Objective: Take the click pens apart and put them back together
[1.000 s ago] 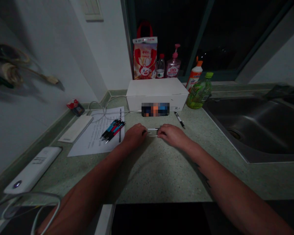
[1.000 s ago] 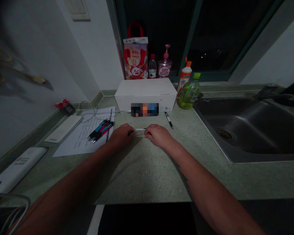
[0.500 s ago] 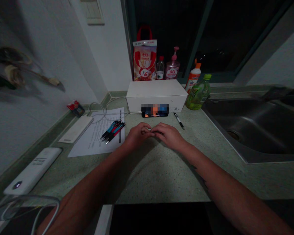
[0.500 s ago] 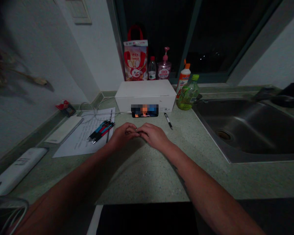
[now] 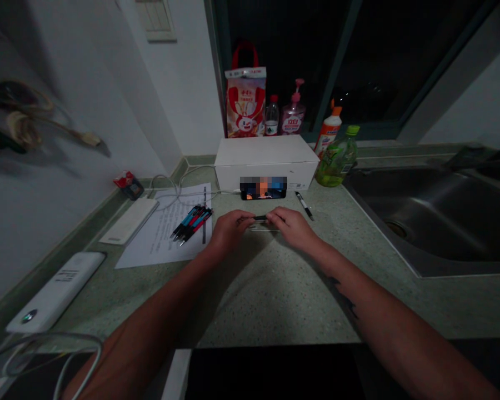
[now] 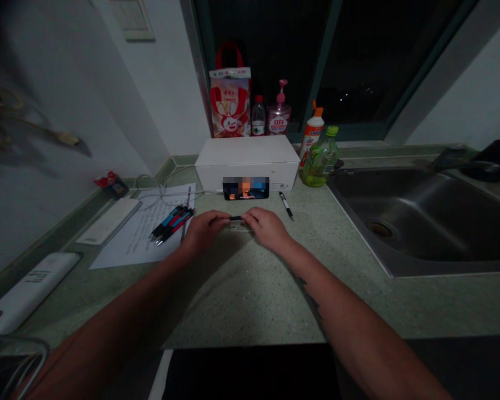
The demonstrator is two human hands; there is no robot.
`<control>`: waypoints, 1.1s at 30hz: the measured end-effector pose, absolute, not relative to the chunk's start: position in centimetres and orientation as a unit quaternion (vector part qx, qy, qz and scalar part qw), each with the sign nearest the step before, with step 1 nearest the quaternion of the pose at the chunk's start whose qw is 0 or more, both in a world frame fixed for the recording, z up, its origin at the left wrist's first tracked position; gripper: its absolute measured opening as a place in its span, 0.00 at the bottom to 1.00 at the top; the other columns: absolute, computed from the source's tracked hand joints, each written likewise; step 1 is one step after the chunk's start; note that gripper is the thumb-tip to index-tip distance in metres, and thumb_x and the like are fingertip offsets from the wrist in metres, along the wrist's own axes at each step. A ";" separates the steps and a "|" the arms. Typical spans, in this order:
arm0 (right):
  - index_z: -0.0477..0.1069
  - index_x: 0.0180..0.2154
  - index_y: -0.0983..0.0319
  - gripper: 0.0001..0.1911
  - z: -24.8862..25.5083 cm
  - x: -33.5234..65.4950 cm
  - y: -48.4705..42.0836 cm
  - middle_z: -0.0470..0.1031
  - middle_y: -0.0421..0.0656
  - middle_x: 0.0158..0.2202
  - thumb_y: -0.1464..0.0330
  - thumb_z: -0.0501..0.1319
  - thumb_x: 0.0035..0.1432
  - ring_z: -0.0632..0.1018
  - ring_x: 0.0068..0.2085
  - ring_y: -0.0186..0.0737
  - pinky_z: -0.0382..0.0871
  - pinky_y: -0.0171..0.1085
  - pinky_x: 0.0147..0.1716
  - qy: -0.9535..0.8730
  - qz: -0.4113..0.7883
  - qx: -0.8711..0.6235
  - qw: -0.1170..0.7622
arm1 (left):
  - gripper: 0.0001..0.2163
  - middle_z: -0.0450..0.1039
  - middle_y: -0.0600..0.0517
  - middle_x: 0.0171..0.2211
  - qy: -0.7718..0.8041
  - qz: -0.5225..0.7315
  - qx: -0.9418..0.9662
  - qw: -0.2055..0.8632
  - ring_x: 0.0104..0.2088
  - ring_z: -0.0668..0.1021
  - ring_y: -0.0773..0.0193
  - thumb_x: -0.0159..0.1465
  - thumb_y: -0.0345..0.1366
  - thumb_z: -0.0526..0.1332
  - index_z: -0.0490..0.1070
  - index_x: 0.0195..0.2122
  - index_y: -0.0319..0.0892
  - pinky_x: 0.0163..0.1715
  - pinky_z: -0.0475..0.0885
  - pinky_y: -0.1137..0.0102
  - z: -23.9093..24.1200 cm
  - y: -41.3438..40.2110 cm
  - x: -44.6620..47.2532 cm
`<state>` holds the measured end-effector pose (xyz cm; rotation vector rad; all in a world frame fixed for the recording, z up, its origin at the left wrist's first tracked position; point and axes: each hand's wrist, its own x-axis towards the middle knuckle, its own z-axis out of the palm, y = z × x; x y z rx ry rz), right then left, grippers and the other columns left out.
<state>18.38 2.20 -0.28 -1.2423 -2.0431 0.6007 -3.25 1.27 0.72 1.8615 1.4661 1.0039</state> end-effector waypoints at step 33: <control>0.79 0.45 0.61 0.10 -1.1 17.4 1.9 0.82 0.44 0.36 0.63 0.64 0.67 0.80 0.35 0.40 0.74 0.40 0.38 -0.709 0.382 -0.463 0.370 | 0.02 0.86 0.50 0.38 0.535 0.403 0.655 0.350 0.41 0.85 0.55 0.62 0.33 0.68 0.82 0.35 0.45 0.49 0.79 0.60 0.1 1.2 -2.9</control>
